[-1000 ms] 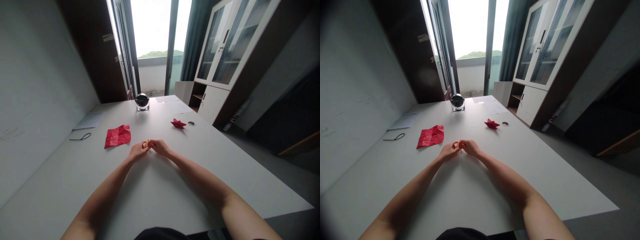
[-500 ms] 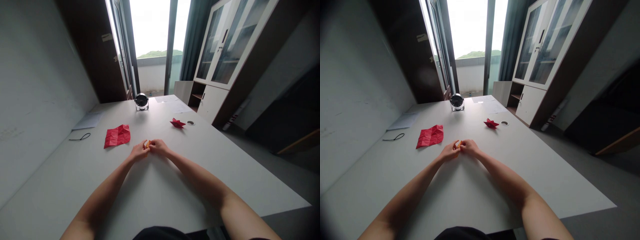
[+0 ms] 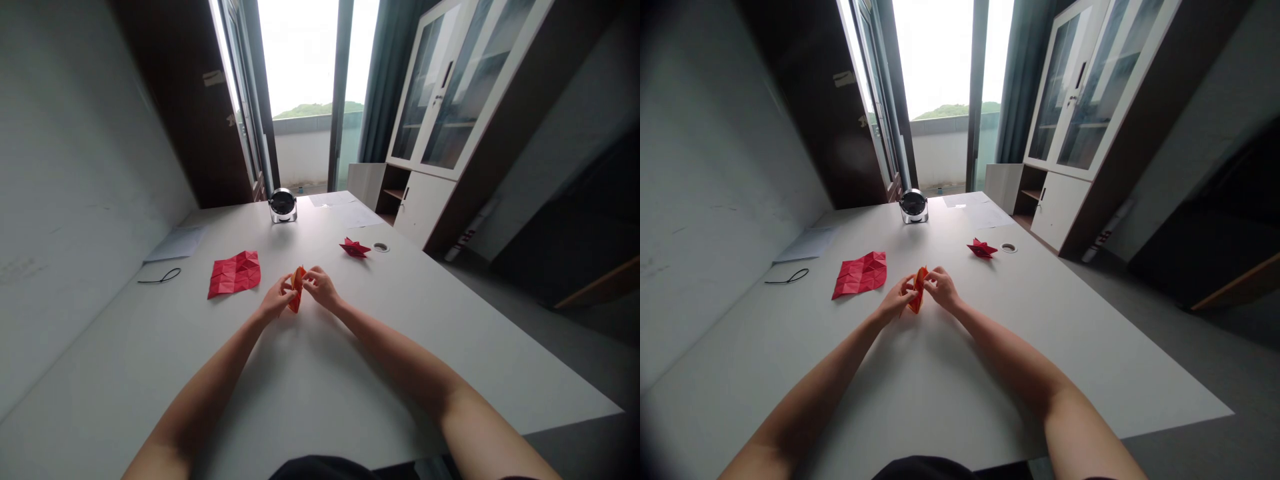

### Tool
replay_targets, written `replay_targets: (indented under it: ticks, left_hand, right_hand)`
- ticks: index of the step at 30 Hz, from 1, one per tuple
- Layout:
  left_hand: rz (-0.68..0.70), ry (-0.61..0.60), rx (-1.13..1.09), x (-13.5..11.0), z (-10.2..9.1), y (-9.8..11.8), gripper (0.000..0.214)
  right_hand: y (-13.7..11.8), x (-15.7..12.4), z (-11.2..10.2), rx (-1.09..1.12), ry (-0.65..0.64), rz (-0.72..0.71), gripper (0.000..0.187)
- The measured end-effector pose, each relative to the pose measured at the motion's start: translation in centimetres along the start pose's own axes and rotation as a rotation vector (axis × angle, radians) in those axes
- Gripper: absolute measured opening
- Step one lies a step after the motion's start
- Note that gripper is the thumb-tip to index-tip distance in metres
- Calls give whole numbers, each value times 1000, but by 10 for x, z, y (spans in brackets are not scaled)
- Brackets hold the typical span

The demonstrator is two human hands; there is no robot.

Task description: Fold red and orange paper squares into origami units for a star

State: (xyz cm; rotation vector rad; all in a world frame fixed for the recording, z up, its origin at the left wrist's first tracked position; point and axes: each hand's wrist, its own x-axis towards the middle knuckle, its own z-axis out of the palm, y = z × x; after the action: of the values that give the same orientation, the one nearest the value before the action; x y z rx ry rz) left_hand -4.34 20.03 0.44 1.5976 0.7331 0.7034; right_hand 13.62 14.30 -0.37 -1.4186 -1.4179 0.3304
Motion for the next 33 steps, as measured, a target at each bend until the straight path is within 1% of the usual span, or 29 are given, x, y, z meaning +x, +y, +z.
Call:
replay_targets:
  ticks: [3,7,12,15,19,22,25,29,33]
  left_hand:
    - [21,-47,-85,0,1,3,67]
    - [2,-31,-208,0,1,8,61]
    - [-67,22,-284,2,-5,9,50]
    - [-92,66,-385,4,-8,7,44]
    - [-99,85,-482,5,-10,5,51]
    - [-69,83,-524,4,-10,4,56]
    - [-39,103,-545,4,-11,3,57]
    - [-30,123,-526,7,-11,-2,58]
    - [-42,155,-456,9,-9,-4,59]
  right_hand:
    - [0,1,-1,48,32,-21,9]
    - [1,2,-1,110,68,-15,10]
    - [5,6,-3,126,151,75,12]
    - [10,7,-4,154,173,147,15]
    - [16,8,-3,275,168,254,18]
    - [16,9,-3,332,196,293,19]
    - [13,9,-4,366,178,322,20]
    - [6,8,-5,378,127,302,18]
    - [-4,1,-8,190,183,188,16]
